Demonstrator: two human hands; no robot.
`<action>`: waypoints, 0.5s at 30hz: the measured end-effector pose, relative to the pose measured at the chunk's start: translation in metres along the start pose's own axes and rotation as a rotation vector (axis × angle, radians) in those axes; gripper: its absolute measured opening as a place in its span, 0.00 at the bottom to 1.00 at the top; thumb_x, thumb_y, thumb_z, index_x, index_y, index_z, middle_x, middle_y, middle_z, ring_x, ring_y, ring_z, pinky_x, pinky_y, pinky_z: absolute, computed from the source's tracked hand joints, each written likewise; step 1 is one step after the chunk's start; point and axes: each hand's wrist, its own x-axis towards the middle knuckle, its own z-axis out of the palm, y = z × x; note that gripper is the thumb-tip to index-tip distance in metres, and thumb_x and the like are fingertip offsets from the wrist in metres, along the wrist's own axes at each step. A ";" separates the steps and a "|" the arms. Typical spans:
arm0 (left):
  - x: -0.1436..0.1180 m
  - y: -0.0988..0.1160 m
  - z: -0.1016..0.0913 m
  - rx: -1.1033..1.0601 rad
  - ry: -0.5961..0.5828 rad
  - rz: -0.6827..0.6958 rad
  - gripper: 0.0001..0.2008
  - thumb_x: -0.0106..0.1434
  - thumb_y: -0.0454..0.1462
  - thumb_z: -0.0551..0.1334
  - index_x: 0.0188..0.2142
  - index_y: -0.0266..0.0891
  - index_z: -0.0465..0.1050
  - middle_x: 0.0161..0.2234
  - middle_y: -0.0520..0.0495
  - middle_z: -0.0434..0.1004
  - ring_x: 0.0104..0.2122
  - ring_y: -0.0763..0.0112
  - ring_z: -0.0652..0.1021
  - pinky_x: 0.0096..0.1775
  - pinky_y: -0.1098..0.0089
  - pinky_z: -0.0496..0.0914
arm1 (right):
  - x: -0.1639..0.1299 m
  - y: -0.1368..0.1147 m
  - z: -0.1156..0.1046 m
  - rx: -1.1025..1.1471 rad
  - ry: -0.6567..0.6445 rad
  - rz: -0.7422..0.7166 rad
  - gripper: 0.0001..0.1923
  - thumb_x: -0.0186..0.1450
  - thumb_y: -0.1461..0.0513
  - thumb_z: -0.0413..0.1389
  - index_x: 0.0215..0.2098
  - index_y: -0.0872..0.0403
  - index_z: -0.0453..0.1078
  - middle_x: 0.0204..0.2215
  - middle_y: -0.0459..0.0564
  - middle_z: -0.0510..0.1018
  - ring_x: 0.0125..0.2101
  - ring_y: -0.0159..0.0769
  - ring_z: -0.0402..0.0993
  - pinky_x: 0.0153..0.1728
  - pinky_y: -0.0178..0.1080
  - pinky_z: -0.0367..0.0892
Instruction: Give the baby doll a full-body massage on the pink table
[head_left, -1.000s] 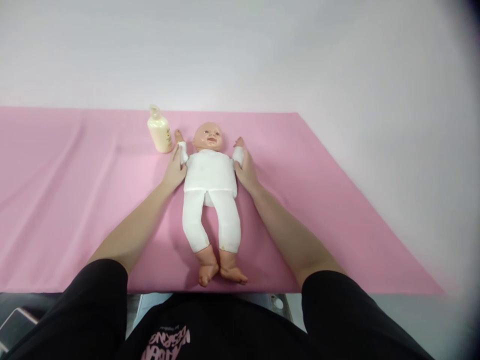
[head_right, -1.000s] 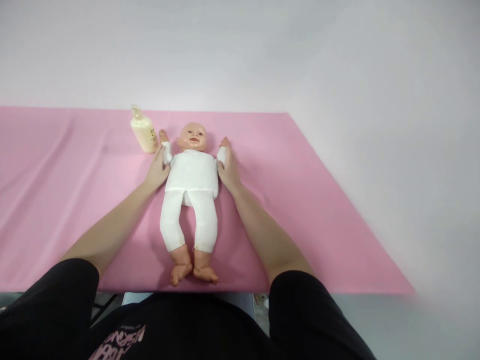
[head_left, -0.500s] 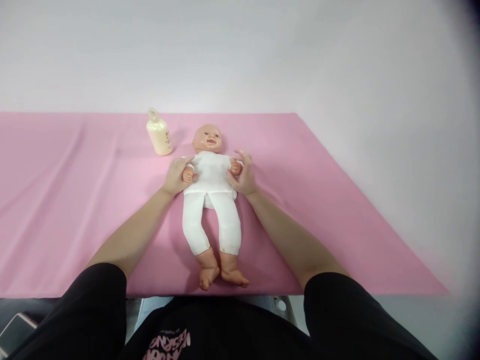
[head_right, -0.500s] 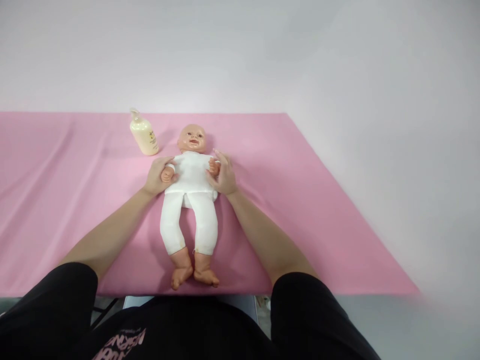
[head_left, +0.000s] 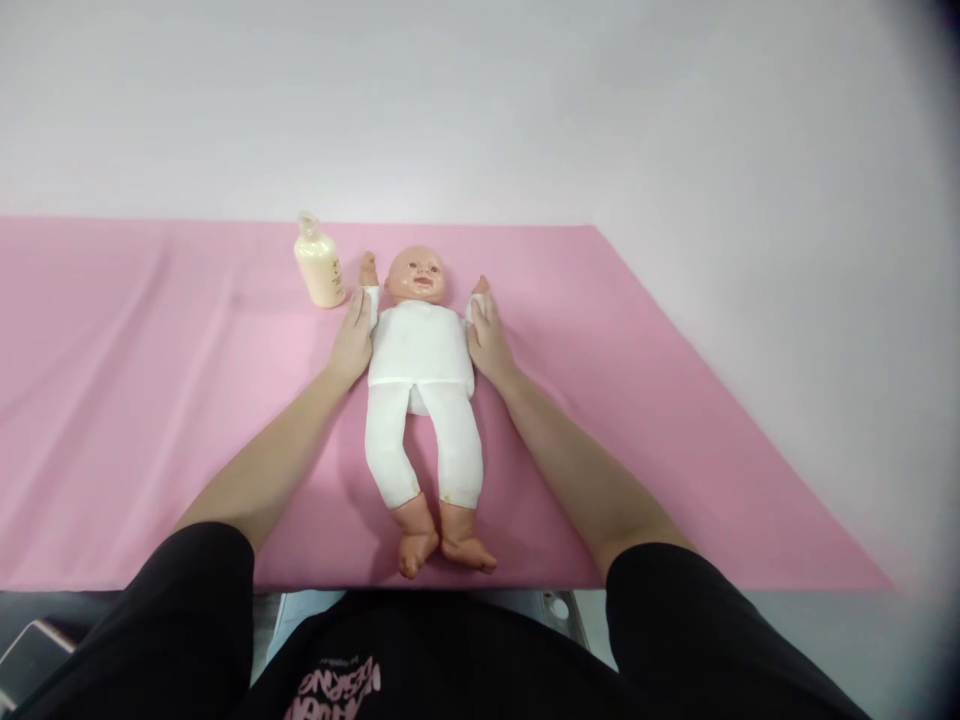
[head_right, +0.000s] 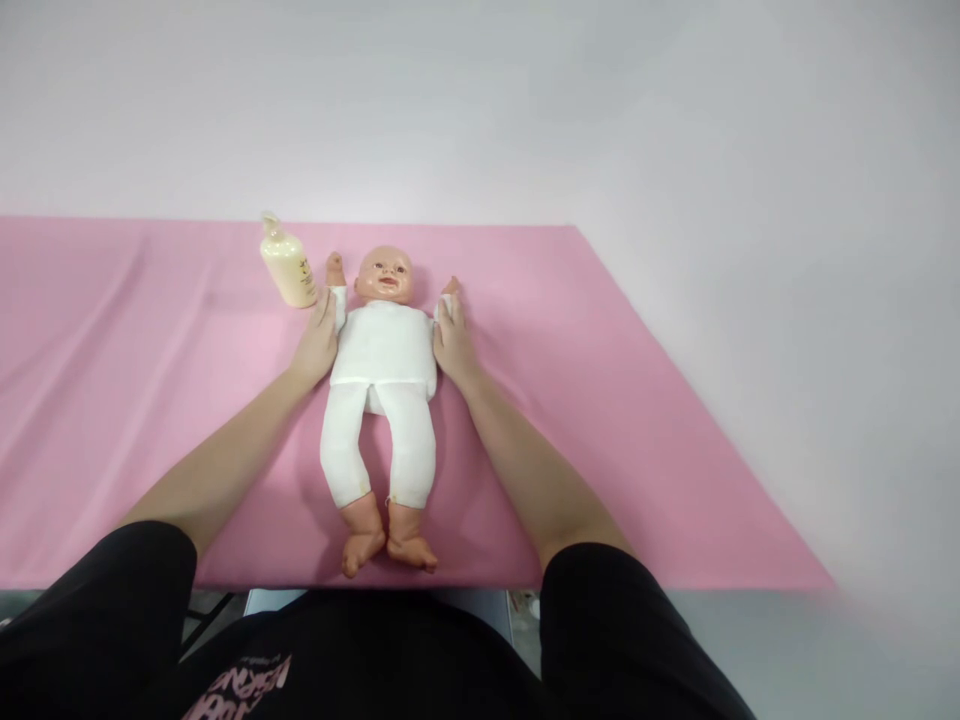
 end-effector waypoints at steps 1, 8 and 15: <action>0.000 -0.004 0.000 0.004 -0.011 -0.020 0.34 0.77 0.49 0.49 0.77 0.42 0.46 0.78 0.40 0.43 0.78 0.54 0.46 0.76 0.50 0.44 | 0.000 0.004 0.001 0.011 -0.006 0.025 0.35 0.77 0.46 0.38 0.77 0.51 0.50 0.79 0.53 0.45 0.79 0.47 0.35 0.78 0.61 0.41; -0.001 -0.022 0.001 0.029 0.001 -0.183 0.35 0.73 0.47 0.56 0.74 0.35 0.54 0.76 0.34 0.51 0.76 0.48 0.54 0.75 0.46 0.47 | 0.004 0.005 -0.002 -0.019 -0.067 0.152 0.36 0.75 0.49 0.44 0.74 0.61 0.57 0.78 0.62 0.48 0.78 0.48 0.42 0.78 0.56 0.43; 0.000 -0.030 0.003 -0.004 0.047 -0.185 0.35 0.71 0.46 0.59 0.73 0.37 0.56 0.75 0.33 0.55 0.75 0.48 0.58 0.75 0.47 0.49 | 0.002 0.003 -0.003 0.035 -0.012 0.134 0.34 0.74 0.48 0.47 0.72 0.54 0.60 0.77 0.58 0.52 0.77 0.48 0.47 0.77 0.59 0.46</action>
